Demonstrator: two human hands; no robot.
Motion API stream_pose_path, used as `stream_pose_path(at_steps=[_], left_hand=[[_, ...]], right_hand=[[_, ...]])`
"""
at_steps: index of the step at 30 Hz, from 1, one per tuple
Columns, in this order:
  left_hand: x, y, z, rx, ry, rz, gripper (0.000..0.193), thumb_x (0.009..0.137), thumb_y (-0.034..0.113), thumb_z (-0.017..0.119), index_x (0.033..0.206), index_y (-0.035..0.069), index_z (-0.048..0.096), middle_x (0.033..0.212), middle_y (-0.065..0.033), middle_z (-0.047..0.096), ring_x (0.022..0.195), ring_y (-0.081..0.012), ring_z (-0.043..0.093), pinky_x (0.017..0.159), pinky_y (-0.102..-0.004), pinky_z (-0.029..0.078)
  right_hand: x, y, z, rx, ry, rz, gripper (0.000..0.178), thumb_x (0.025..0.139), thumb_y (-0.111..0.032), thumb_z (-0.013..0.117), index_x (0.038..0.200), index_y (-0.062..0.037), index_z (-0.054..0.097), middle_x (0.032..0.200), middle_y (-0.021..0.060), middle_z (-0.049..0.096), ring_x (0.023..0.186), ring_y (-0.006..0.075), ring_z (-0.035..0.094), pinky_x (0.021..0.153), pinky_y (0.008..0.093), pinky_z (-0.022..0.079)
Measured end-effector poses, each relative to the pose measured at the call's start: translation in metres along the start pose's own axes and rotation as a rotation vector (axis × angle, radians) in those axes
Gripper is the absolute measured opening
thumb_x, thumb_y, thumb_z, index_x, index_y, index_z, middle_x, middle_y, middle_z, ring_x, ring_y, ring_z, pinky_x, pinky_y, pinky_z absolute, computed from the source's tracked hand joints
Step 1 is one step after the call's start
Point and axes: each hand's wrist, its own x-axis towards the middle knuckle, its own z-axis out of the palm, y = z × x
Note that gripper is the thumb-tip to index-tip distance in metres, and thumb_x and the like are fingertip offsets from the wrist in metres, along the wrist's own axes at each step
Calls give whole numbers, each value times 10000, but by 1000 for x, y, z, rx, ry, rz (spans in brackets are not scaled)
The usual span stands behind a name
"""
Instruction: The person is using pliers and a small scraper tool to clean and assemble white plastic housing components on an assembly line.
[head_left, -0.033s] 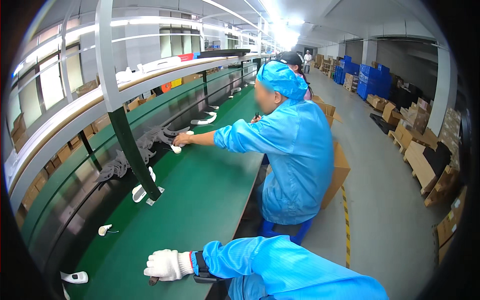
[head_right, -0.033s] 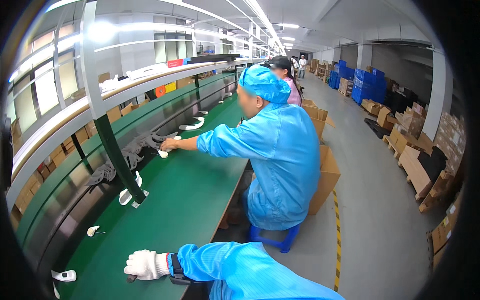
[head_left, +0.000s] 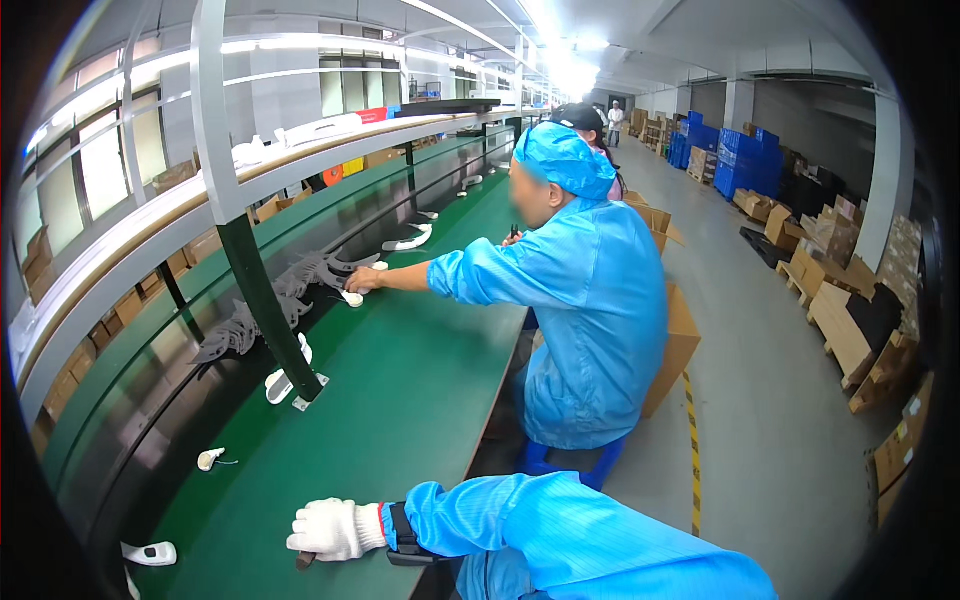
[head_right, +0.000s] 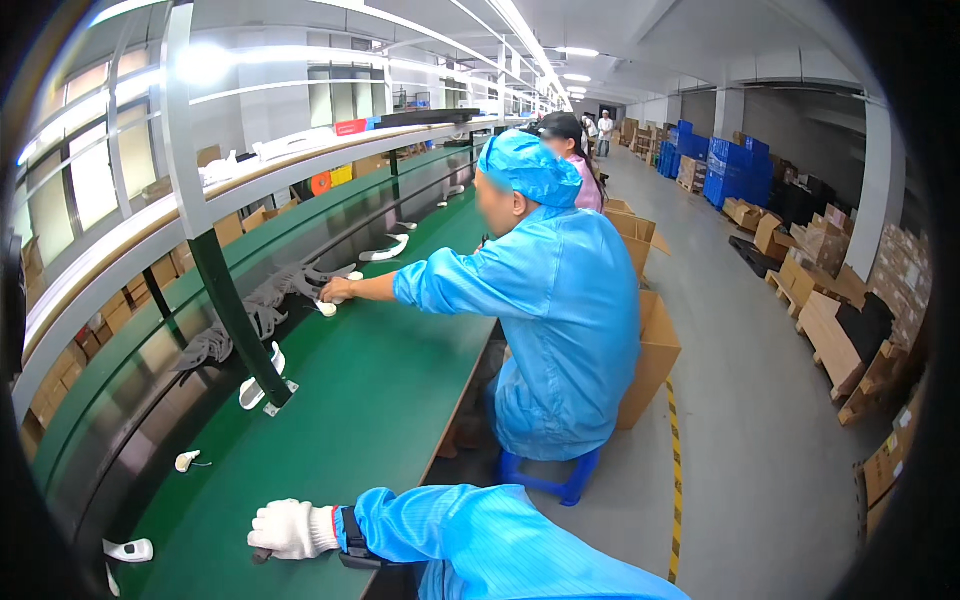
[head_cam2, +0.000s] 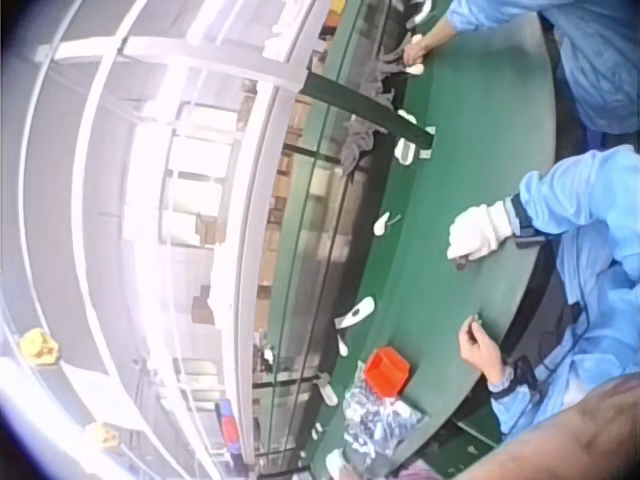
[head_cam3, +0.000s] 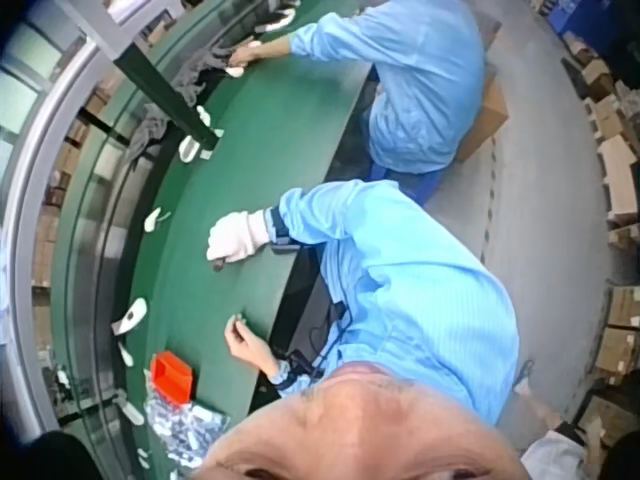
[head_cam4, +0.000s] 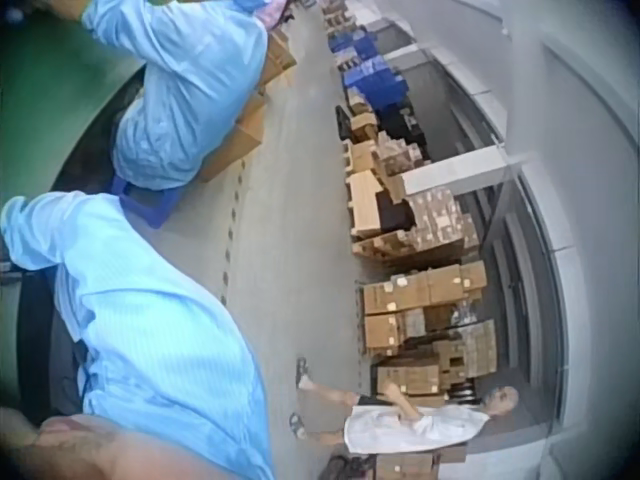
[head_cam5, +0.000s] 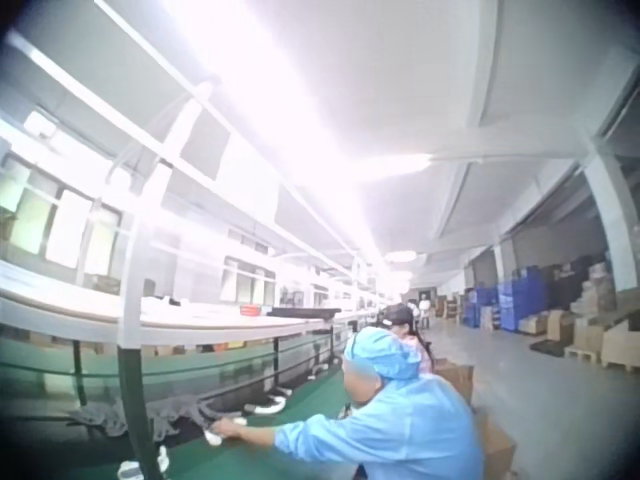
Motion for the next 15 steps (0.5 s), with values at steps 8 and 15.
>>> stream_pose_path(at_steps=[8, 15], left_hand=[[-2, -6, -27, -20, -21, -81, 173, 984, 58, 587, 1100, -54, 652, 1022, -119, 693, 927, -178, 661, 848, -304, 527], [14, -27, -51, -79, 31, -18, 128, 946, -9, 558, 1024, -58, 648, 890, -119, 701, 787, -155, 655, 745, -280, 535]], right_hand=[[41, -47, -23, 656, 54, 724, 272, 1007, -355, 545, 1059, -95, 603, 865, 137, 676, 824, 289, 680, 704, 374, 545], [57, -13, 27, 1483, 246, 953, 236, 1008, -270, 549, 1031, -37, 583, 732, 21, 527, 555, 117, 535, 537, 336, 539]])
